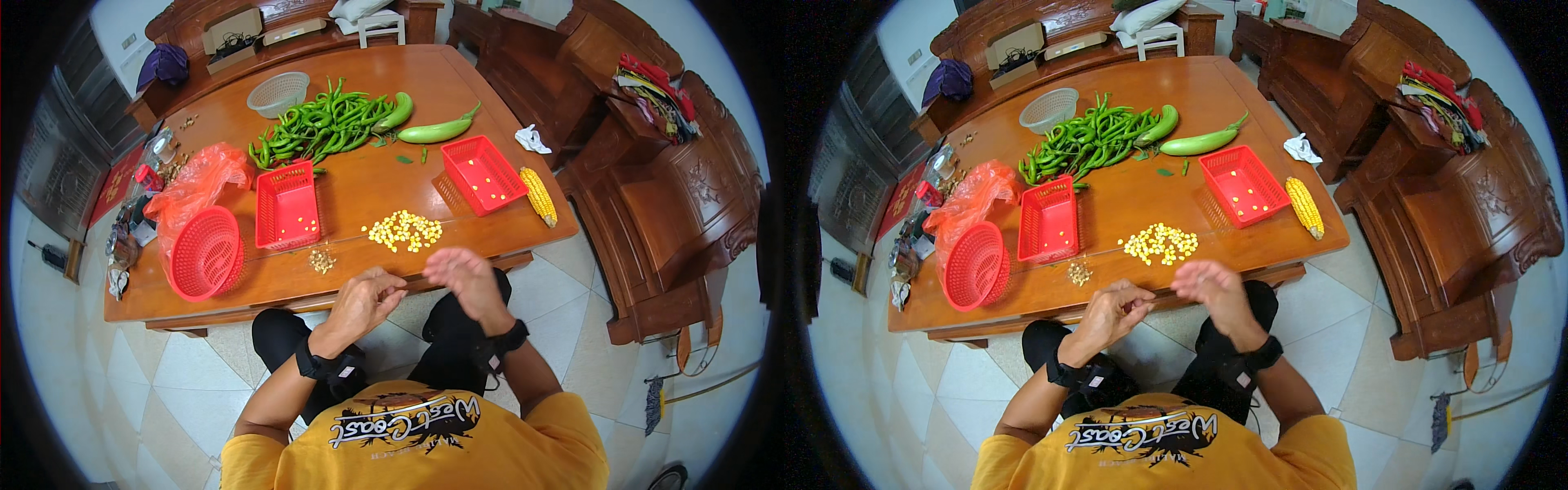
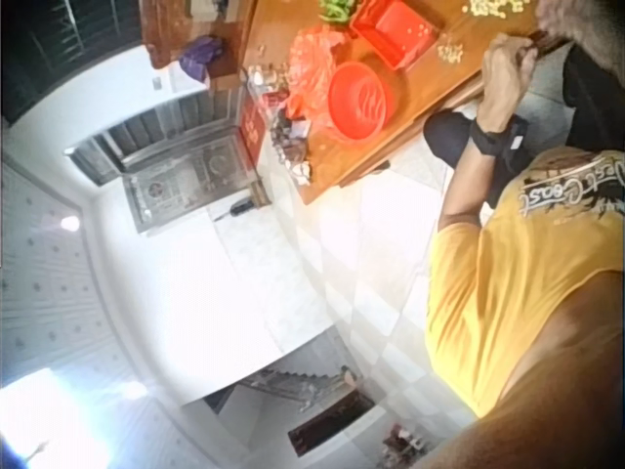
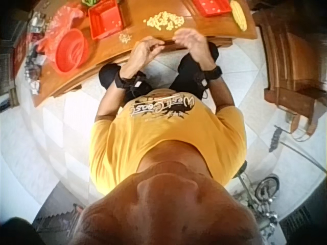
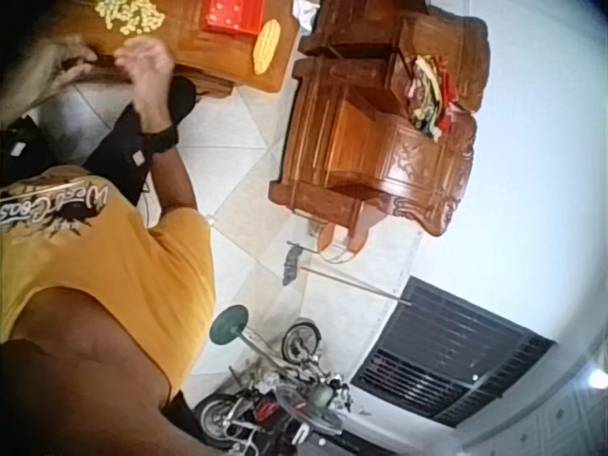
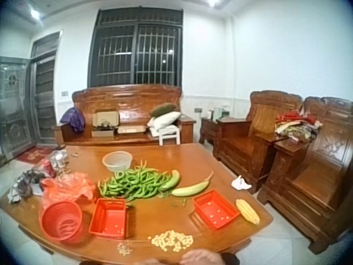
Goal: Manually picking individual corn kernels from a table and placing them into a small red container.
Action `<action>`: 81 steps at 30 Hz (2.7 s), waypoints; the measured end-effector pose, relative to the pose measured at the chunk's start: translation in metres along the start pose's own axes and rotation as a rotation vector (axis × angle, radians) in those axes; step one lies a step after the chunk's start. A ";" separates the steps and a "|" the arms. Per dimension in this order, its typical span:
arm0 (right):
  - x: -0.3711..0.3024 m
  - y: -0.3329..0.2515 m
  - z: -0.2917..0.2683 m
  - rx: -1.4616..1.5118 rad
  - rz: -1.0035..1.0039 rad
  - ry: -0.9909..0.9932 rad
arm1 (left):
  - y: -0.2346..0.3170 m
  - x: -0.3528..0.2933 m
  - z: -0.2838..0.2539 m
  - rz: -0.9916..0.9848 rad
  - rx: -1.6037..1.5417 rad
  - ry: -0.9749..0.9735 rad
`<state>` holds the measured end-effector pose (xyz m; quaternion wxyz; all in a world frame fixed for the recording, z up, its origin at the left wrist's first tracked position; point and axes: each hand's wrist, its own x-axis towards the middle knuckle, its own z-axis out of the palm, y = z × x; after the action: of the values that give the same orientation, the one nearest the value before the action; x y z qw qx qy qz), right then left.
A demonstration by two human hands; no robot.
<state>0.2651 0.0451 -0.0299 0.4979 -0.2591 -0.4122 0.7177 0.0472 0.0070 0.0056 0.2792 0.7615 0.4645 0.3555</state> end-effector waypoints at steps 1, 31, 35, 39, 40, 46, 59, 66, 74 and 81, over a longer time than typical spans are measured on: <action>0.007 -0.017 0.002 -0.193 -0.109 0.056 | 0.001 0.000 -0.003 -0.009 -0.009 0.019; 0.087 -0.015 -0.013 -1.284 -0.423 -0.044 | -0.010 -0.026 0.007 -0.154 -0.185 -0.030; 0.094 -0.012 -0.008 -1.397 -0.427 -0.087 | -0.017 -0.029 0.008 -0.179 -0.242 -0.048; 0.094 -0.014 -0.004 -1.455 -0.416 -0.080 | -0.021 -0.029 0.008 -0.249 -0.301 -0.083; 0.094 -0.015 -0.003 -1.472 -0.416 -0.078 | -0.023 -0.028 0.007 -0.328 -0.414 -0.129; 0.094 -0.017 0.001 -1.519 -0.516 -0.067 | -0.029 -0.022 0.002 -0.589 -0.950 -0.170; 0.024 -0.012 0.068 -1.131 -0.331 -0.354 | -0.038 -0.014 0.013 -0.767 -1.667 -0.102; 0.018 -0.017 0.059 -1.059 -0.266 -0.205 | -0.031 -0.014 -0.019 -0.670 -1.516 -0.067; 0.013 -0.024 0.034 -1.093 -0.218 -0.050 | -0.042 0.013 -0.099 -0.224 -0.622 0.406; 0.017 -0.025 0.020 -1.106 -0.267 0.032 | -0.064 0.018 -0.111 -0.047 0.315 0.518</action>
<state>0.2552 0.0582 0.0023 0.3807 -0.4378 -0.7482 0.3217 -0.0685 0.0603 0.0275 0.0380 0.6684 0.5871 0.4551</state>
